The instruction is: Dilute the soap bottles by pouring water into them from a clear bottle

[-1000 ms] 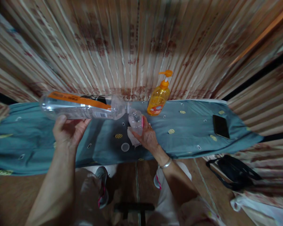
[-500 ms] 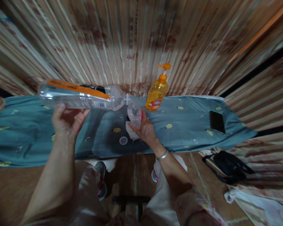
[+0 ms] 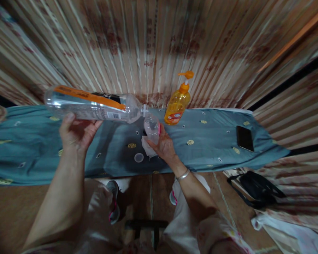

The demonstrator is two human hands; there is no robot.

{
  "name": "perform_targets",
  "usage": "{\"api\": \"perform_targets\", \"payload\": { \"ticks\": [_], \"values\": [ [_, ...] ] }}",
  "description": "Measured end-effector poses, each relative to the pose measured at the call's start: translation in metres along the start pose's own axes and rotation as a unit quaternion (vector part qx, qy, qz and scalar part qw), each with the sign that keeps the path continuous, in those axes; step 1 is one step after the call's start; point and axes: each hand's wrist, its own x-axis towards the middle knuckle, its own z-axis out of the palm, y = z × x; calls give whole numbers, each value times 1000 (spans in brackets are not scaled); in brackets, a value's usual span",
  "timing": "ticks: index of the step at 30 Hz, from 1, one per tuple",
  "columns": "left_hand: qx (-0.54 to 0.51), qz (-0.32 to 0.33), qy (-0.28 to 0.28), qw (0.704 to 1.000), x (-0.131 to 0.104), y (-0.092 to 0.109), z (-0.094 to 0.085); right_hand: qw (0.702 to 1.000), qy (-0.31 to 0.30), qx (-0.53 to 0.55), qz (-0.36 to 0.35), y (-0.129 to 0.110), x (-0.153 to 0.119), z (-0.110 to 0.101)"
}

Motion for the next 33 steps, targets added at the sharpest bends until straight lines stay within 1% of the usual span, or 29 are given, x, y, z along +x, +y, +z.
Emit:
{"api": "perform_targets", "payload": {
  "ticks": [7,11,17,24,28,33],
  "values": [
    [-11,-8,7,1000,1,0,-1,1000,-2,-10,-3,3,-1,1],
    [-26,-8,20,999,0,1,1,1000,-1,-6,-11,3,-1,1],
    [-26,-6,23,999,0,0,3,1000,-10,-8,-1,1,-1,-1],
    [-25,-11,35,999,0,1,4,1000,5,-8,-4,0,0,0],
    [-15,-19,21,999,0,0,1,1000,5,-12,-2,0,0,0],
    [-20,-12,5,1000,1,0,0,1000,5,-11,5,-1,0,-1]
  ]
}}
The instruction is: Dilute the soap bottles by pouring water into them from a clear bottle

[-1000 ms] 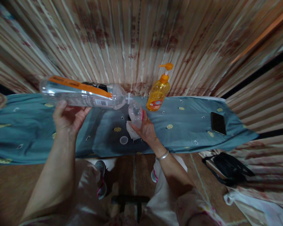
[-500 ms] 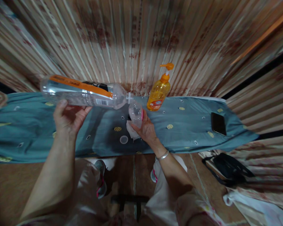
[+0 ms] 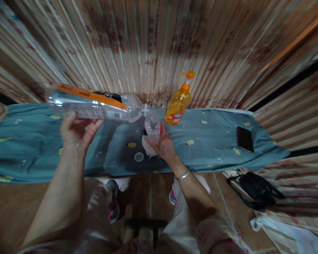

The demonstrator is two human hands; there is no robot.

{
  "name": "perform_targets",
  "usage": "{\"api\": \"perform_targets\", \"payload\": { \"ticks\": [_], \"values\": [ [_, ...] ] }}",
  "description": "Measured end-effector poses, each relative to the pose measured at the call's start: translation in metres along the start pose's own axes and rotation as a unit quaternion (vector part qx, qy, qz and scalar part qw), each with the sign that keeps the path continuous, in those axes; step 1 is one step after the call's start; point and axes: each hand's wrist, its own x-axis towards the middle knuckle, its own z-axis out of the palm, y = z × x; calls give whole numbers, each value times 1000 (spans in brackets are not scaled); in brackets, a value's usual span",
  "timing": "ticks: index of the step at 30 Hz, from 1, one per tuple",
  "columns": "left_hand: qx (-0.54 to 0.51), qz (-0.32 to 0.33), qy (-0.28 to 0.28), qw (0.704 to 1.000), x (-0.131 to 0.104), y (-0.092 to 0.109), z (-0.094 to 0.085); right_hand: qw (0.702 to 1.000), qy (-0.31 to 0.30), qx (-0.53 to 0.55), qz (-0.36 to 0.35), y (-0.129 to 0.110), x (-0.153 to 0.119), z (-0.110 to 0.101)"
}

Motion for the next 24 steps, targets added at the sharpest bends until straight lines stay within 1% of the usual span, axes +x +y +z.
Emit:
{"api": "perform_targets", "payload": {
  "ticks": [7,11,14,19,24],
  "values": [
    [-23,-5,26,999,-3,2,7,1000,-1,-1,-4,2,-1,1],
    [-44,-15,29,998,-5,4,10,1000,-3,-8,-9,3,-1,1],
    [-44,-6,26,999,-4,3,9,1000,-7,-11,-12,3,-1,1],
    [-3,12,19,1000,1,-1,4,1000,-14,-26,-2,2,0,0],
    [4,17,3,1000,3,-2,1,1000,-19,-15,8,-1,0,-2]
  ]
}}
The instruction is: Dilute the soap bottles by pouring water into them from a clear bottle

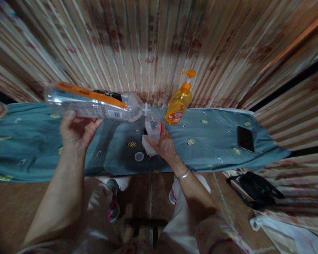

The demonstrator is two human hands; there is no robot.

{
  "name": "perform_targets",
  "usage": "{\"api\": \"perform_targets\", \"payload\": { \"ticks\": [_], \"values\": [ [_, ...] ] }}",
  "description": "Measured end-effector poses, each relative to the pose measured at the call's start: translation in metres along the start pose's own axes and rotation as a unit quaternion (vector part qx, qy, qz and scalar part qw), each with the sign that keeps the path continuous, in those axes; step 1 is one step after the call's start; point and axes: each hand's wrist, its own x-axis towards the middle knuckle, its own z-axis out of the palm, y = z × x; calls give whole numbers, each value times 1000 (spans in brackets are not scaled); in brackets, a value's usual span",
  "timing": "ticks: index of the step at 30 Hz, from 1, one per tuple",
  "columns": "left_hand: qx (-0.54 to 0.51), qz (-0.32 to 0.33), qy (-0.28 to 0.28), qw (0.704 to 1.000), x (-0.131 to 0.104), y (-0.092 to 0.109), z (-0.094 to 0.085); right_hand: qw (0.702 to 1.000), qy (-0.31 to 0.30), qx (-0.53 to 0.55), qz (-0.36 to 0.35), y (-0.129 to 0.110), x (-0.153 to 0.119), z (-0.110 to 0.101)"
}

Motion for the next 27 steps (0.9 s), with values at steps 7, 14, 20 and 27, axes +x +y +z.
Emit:
{"api": "perform_targets", "payload": {
  "ticks": [7,14,20,27],
  "values": [
    [-2,-8,6,1000,0,-1,0,1000,4,5,0,0,0,1],
    [20,-15,-19,1000,0,1,-1,1000,-6,-15,11,0,0,0],
    [11,-6,-12,1000,2,-2,-4,1000,5,3,-1,1,0,1],
    [6,-9,-10,1000,1,-1,-3,1000,5,5,11,3,0,3]
  ]
}}
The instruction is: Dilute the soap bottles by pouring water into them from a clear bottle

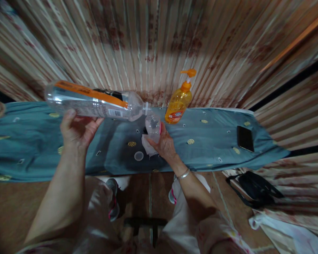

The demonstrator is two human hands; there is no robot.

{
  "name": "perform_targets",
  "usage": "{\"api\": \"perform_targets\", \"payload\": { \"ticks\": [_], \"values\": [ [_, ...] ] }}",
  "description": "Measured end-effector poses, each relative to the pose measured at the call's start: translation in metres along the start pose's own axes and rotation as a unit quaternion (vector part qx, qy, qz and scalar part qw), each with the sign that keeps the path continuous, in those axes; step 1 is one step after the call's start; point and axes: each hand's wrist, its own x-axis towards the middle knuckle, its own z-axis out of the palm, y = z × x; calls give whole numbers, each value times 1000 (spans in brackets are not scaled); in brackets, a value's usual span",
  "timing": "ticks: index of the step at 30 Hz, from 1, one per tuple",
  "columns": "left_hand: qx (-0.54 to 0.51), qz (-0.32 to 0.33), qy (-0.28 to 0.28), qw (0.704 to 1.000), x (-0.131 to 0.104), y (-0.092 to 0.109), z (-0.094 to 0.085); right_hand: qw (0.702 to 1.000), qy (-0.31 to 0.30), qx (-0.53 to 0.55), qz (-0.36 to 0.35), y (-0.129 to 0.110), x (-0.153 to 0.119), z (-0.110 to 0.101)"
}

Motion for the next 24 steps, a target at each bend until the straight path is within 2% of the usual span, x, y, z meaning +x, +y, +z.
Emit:
{"api": "perform_targets", "payload": {
  "ticks": [18,24],
  "values": [
    [39,-9,-16,999,-4,4,7,1000,2,17,-2,0,-1,-3],
    [15,-8,-12,1000,-3,1,4,1000,11,17,-8,1,-1,0]
  ]
}}
